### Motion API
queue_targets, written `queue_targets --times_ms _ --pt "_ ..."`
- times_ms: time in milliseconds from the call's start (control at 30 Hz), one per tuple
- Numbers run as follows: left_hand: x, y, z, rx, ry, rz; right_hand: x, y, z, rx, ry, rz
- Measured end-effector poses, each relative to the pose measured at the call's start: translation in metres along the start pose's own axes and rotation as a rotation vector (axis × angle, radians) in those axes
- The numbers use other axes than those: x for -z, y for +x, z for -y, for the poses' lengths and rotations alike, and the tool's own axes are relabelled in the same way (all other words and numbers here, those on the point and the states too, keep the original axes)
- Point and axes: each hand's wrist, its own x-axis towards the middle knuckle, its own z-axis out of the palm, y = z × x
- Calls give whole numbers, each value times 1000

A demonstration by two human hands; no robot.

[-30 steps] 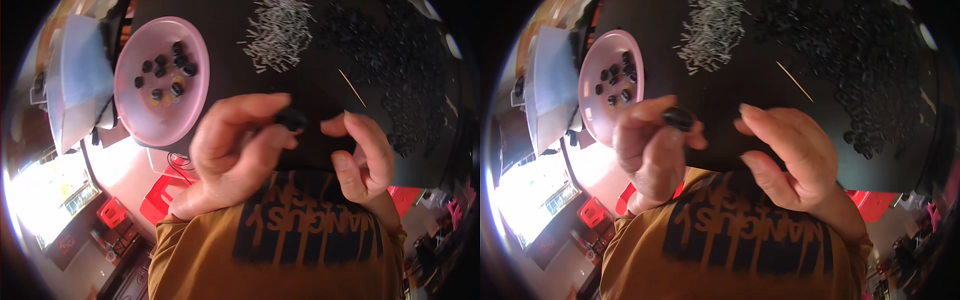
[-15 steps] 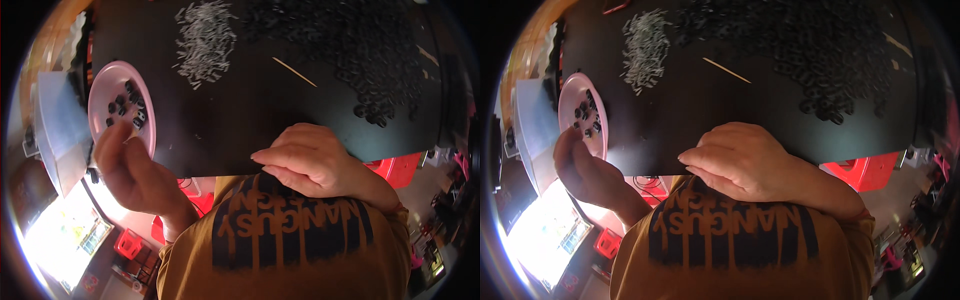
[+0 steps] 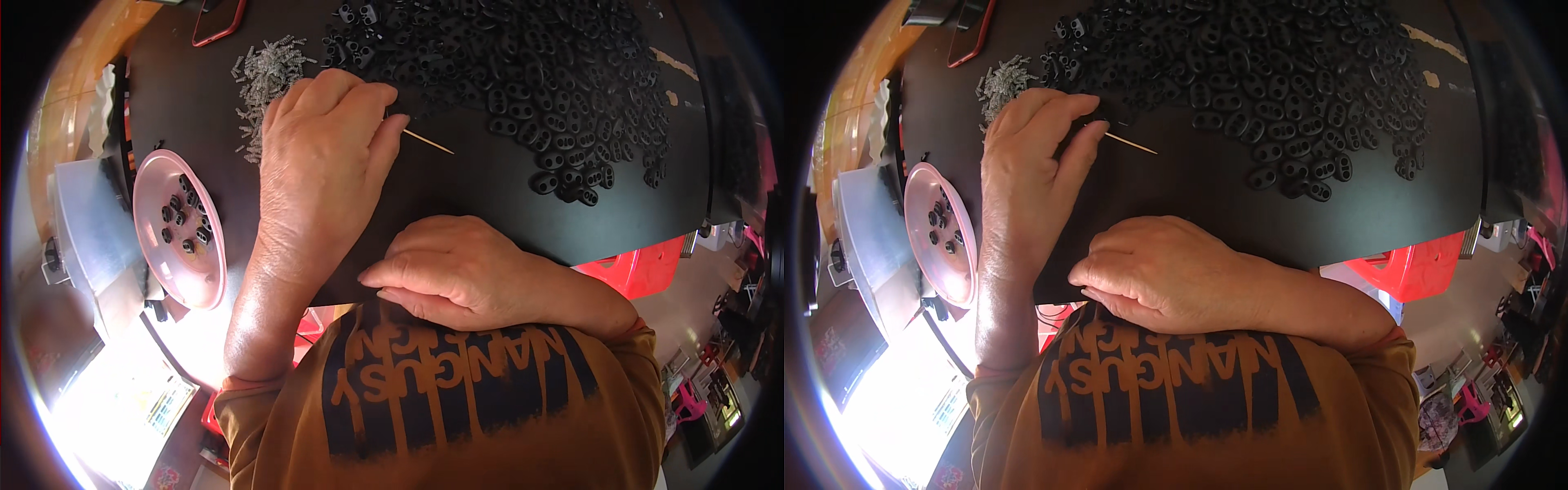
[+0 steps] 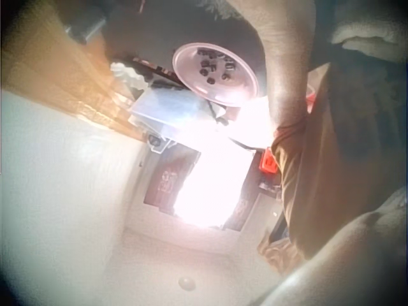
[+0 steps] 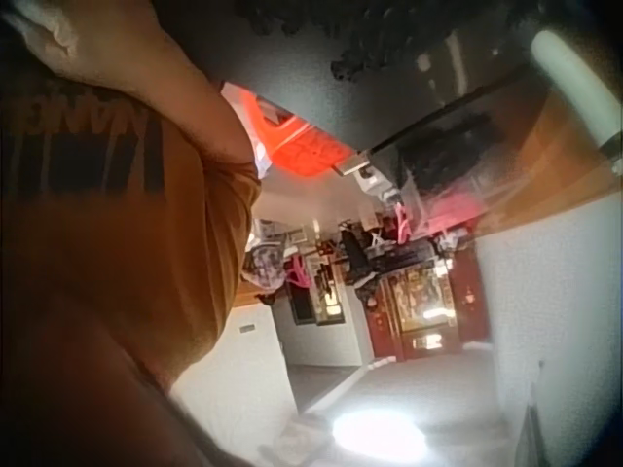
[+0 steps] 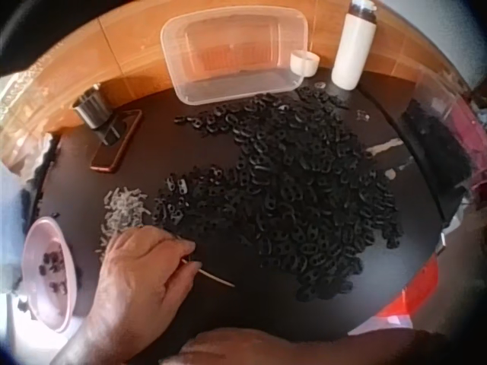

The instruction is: The person assembles small mechanical components by hand. They pick up a metal spring and a black plastic housing, insert the spring into the housing, and place the finished unit into a pink bowl. This repetitive assembly process continues throughout the video.

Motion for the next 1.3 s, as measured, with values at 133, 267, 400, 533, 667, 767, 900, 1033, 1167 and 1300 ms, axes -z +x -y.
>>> queue_targets --times_ms 133,267,400,533,667,767,900,1033,1167,1300 --pt "-8 4 -2 52 1 9 4 -1 0 1 22 34" --pt "-6 10 2 96 -83 54 3 1 1 0 18 20" --pt "-5 11 4 120 -143 58 2 1 -1 -11 -10 25" --pt "-10 -1 1 9 -59 -84 2 4 2 -21 -3 -1" --pt "18 -32 -11 157 -348 -58 15 7 12 -103 -33 -35" --pt "12 -67 -2 157 -653 -271 33 21 24 -124 -153 -42" --pt "-1 -99 -8 382 -907 -342 42 52 19 -92 -504 -42" --pt "0 -108 -2 493 -1014 -309 37 89 1 54 -813 -17" --pt "5 -109 6 525 -1109 -223 30 111 -10 73 -948 37" --pt "8 -110 8 594 -1243 -230 26 122 -12 76 -969 88"
